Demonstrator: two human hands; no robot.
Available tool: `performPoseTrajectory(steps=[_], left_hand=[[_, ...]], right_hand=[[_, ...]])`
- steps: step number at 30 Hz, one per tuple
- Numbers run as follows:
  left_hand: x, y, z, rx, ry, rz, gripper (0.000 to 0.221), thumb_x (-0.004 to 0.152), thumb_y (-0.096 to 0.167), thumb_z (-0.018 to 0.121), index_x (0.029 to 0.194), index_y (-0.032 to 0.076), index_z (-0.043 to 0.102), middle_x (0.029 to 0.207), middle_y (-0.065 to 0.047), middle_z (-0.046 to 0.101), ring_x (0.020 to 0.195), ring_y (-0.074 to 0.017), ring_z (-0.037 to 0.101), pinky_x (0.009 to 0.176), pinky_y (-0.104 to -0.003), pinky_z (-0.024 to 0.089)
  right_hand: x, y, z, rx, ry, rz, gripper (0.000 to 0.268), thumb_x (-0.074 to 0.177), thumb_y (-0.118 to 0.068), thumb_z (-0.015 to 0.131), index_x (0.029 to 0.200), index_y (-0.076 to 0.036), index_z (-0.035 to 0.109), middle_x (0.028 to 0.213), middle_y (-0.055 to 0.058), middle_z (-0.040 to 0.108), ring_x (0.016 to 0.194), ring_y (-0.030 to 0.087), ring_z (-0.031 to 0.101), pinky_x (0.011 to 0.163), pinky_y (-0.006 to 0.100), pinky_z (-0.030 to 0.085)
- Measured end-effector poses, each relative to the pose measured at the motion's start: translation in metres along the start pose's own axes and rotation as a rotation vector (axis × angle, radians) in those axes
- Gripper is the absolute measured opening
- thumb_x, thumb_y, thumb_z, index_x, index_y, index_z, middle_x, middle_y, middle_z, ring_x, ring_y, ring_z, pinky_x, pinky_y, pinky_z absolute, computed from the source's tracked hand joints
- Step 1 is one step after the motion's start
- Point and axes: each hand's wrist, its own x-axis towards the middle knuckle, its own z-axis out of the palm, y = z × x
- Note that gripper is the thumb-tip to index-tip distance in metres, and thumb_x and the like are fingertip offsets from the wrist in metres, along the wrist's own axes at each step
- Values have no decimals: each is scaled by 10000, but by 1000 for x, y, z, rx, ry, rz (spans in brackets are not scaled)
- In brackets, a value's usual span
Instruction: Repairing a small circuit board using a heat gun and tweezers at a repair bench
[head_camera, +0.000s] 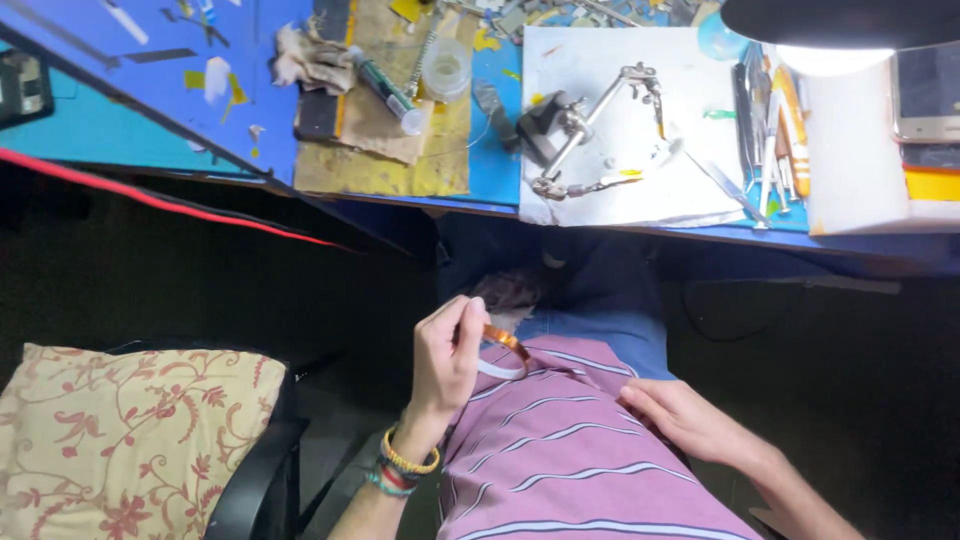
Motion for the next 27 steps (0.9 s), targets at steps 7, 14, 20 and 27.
performPoseTrajectory(steps=[7, 14, 20, 27], left_hand=[[52, 48, 69, -246, -231, 13, 443, 1123, 324, 462, 756, 98, 569, 678, 27, 516, 657, -83, 471, 635, -300, 388], [59, 68, 94, -455, -254, -186, 466, 1104, 378, 472, 711, 134, 518, 559, 52, 366, 518, -39, 314, 488, -243, 239], [56, 70, 106, -531, -215, -207, 468, 1107, 394, 464, 719, 137, 508, 524, 56, 367, 465, -34, 306, 450, -233, 252], [57, 80, 95, -543, -43, -234, 494, 1102, 436, 440, 732, 120, 526, 551, 42, 373, 465, -29, 331, 449, -225, 259]], right_hand=[[23, 44, -7, 411, -180, 183, 381, 904, 74, 583, 1166, -22, 843, 843, 12, 730, 667, 86, 527, 581, 225, 435], [-15, -8, -34, 353, 169, 125, 275, 871, 40, 586, 988, -49, 819, 838, 106, 839, 545, 153, 670, 519, 276, 568], [-49, -74, -52, 619, 495, -700, 275, 858, -202, 819, 982, -37, 638, 854, 148, 798, 824, 230, 852, 817, 334, 738], [-45, -135, -63, 265, 601, -790, 342, 775, -201, 854, 1008, -4, 699, 898, 85, 793, 790, 151, 793, 769, 241, 642]])
